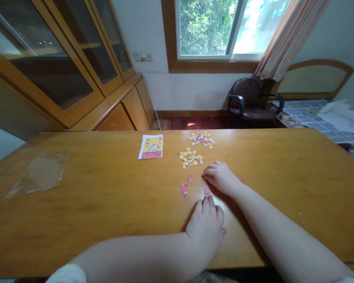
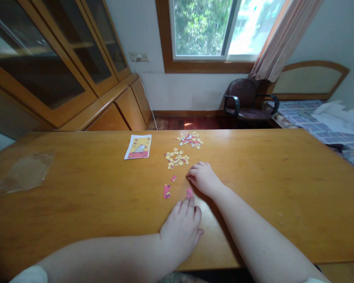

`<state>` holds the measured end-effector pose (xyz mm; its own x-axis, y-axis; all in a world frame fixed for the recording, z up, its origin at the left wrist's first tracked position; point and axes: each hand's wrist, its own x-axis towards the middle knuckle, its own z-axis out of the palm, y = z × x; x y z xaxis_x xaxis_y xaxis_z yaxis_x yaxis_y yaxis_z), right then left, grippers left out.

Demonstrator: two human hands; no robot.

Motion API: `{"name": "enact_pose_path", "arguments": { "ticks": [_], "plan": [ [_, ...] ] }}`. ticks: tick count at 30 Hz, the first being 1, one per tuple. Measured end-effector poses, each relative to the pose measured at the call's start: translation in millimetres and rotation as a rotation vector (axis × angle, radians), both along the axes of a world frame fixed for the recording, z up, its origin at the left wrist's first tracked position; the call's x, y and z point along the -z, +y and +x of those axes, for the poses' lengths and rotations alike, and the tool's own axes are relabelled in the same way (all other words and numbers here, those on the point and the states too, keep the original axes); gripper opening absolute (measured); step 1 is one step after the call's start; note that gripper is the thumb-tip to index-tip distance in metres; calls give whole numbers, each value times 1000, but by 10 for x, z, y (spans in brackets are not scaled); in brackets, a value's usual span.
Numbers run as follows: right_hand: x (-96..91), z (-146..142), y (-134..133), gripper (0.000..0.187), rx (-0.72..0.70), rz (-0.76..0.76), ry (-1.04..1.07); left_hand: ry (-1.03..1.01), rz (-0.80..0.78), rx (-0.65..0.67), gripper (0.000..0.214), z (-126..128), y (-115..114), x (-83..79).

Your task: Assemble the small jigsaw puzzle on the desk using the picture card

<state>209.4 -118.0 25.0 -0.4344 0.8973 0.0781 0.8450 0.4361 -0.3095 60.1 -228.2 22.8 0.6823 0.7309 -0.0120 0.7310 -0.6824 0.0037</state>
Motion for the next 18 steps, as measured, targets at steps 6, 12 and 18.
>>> {"name": "enact_pose_path", "arguments": {
  "ticks": [6, 12, 18],
  "plan": [
    [2, -132, -95, 43, -206, -24, 3, -8, 12, -2, 55, 12, 2, 37],
    [-47, -165, -128, 39, -187, -35, -2, -17, 39, 1, 56, 6, 6, 60],
    [-74, -97, -116, 29, -99, 30, 24, -11, 40, 6, 52, -4, 5, 30]
  ]
}}
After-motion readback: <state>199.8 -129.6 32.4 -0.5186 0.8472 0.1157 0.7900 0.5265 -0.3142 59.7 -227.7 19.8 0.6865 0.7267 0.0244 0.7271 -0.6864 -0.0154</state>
